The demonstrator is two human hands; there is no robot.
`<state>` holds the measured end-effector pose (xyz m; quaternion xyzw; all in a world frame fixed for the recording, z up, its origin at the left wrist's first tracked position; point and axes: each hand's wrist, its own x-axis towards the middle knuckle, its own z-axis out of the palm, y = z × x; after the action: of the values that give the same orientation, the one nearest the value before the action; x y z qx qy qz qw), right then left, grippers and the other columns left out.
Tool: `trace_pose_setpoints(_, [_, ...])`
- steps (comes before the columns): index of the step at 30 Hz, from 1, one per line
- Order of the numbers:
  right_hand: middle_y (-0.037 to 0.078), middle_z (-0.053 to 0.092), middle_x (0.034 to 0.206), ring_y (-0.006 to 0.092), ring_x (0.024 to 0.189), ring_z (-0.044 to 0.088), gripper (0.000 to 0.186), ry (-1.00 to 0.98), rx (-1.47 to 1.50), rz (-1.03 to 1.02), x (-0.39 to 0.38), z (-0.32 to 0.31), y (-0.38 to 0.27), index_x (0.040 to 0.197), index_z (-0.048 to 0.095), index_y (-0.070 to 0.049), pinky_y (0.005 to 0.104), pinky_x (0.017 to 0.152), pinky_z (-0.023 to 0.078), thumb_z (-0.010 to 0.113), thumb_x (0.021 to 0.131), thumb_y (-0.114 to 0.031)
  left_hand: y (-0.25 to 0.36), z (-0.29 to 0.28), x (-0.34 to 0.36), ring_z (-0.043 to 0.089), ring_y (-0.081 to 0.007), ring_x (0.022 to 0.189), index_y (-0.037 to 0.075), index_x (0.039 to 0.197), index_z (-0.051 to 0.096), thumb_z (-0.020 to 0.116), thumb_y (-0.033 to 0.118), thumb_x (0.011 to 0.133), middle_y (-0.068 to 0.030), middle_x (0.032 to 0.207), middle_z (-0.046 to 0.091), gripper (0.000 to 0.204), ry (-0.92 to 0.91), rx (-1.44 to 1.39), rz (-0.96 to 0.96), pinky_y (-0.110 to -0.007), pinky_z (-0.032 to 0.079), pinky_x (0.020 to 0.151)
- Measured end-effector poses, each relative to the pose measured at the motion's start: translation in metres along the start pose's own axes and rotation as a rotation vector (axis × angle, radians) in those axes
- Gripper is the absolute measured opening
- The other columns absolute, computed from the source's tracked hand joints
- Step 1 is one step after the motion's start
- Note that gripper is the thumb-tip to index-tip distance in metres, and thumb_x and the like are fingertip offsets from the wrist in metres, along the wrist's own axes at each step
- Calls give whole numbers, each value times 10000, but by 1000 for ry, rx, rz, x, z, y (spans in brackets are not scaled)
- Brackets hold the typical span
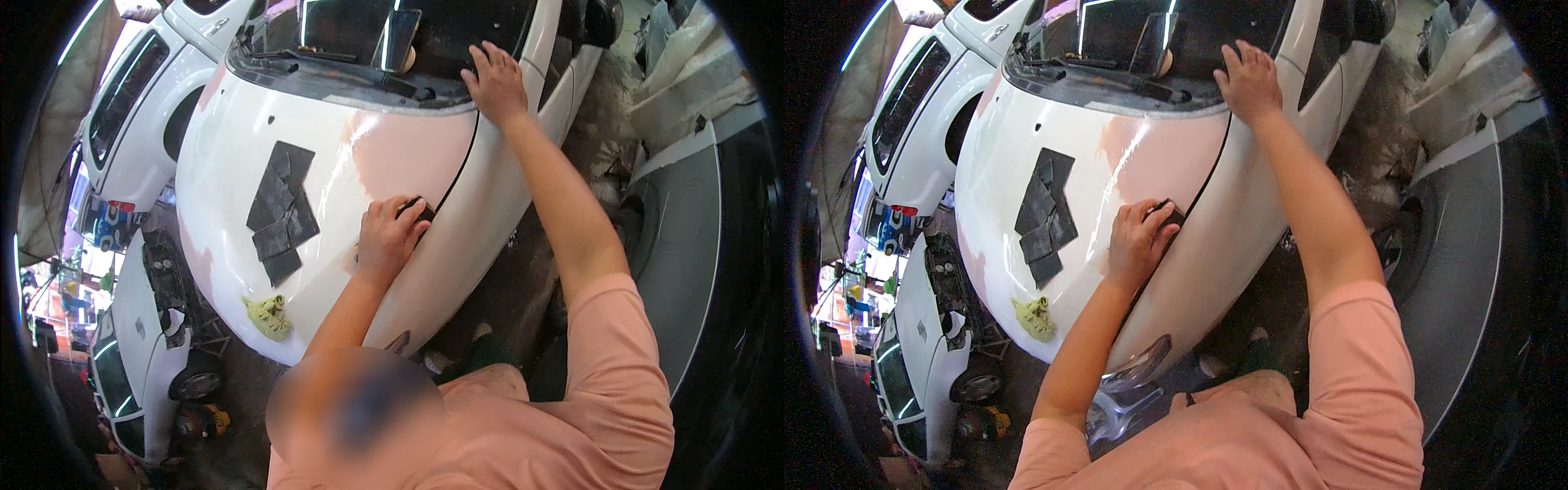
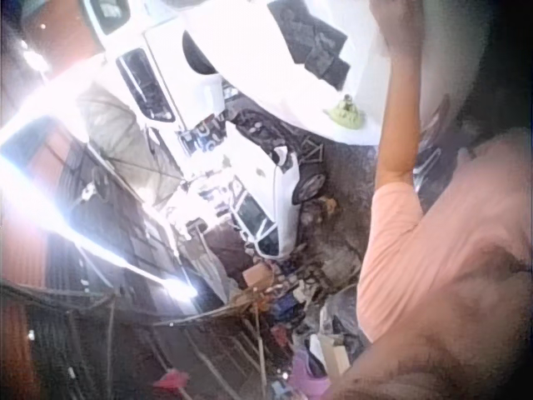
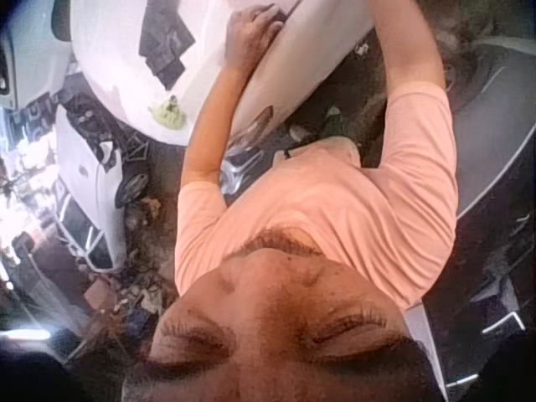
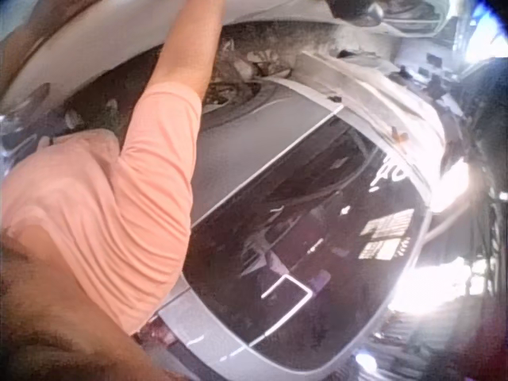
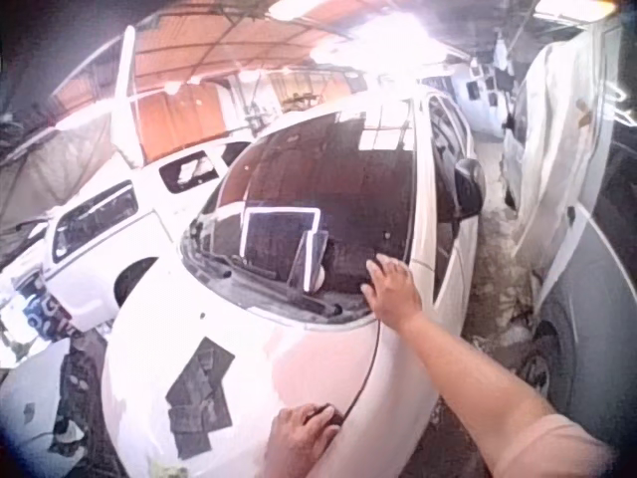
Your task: The person sands the white hood of a car using a sanding block and water from a bucket, wiping the surface with a cloth.
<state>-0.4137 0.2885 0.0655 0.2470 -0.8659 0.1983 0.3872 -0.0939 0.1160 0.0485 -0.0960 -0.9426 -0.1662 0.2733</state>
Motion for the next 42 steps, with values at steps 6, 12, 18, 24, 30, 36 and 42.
trace_pose_setpoints(6, [140, 507, 1564, 346, 1431, 495, 565, 38, -21, 7, -1, 3, 11, 1523, 516, -149, 508, 1197, 384, 629, 1032, -404, -41, -36, -85, 633, -319, 1017, 144, 1205, 730, 868, 208, 819, -71, 1209, 694, 415, -99, 45, 74, -459, 506, 903])
trace_pose_setpoints(12, [205, 515, 1521, 397, 1420, 477, 593, 1, 85, 36, 6, -8, -20, 1472, 542, -47, 504, 1198, 378, 678, 968, -329, -15, 11, 53, 628, -373, 1050, 105, 1187, 696, 814, 175, 891, -115, 1213, 689, 326, -40, -11, 194, -479, 514, 909])
trace_pose_setpoints(18, [207, 508, 1543, 395, 1411, 494, 591, -4, 27, 41, 1, -5, 6, 1485, 531, -49, 498, 1187, 394, 668, 979, -320, -35, -14, -58, 659, -329, 1065, 135, 1240, 715, 873, 163, 806, -88, 1228, 709, 463, -156, 50, 169, -441, 516, 910])
trace_pose_setpoints(24, [204, 503, 1557, 385, 1415, 500, 597, 9, 18, 56, 2, -3, -12, 1496, 524, -53, 504, 1185, 398, 659, 984, -328, -12, -3, 6, 640, -351, 1062, 112, 1227, 710, 845, 149, 839, -112, 1198, 697, 412, -177, -10, 231, -462, 517, 925])
trace_pose_setpoints(30, [215, 496, 1561, 399, 1429, 485, 591, -17, 13, 80, -7, 3, 10, 1502, 513, -45, 498, 1201, 380, 642, 994, -317, -18, 0, -36, 650, -333, 1054, 140, 1226, 711, 876, 202, 817, -86, 1211, 698, 445, -160, 37, 182, -457, 507, 919])
trace_pose_setpoints(36, [217, 505, 1551, 392, 1431, 485, 594, 1, 47, 73, 1, 1, -8, 1499, 512, -32, 495, 1190, 391, 640, 993, -317, -18, -5, -23, 647, -338, 1022, 132, 1226, 709, 862, 210, 837, -100, 1182, 693, 426, -198, -17, 250, -453, 522, 883])
trace_pose_setpoints(42, [213, 509, 1550, 395, 1424, 495, 585, -7, 25, 76, 6, 3, 0, 1498, 512, -29, 490, 1190, 395, 631, 996, -303, -11, 17, 18, 642, -339, 987, 152, 1253, 713, 860, 214, 836, -95, 1170, 694, 447, -138, 1, 282, -455, 526, 870])
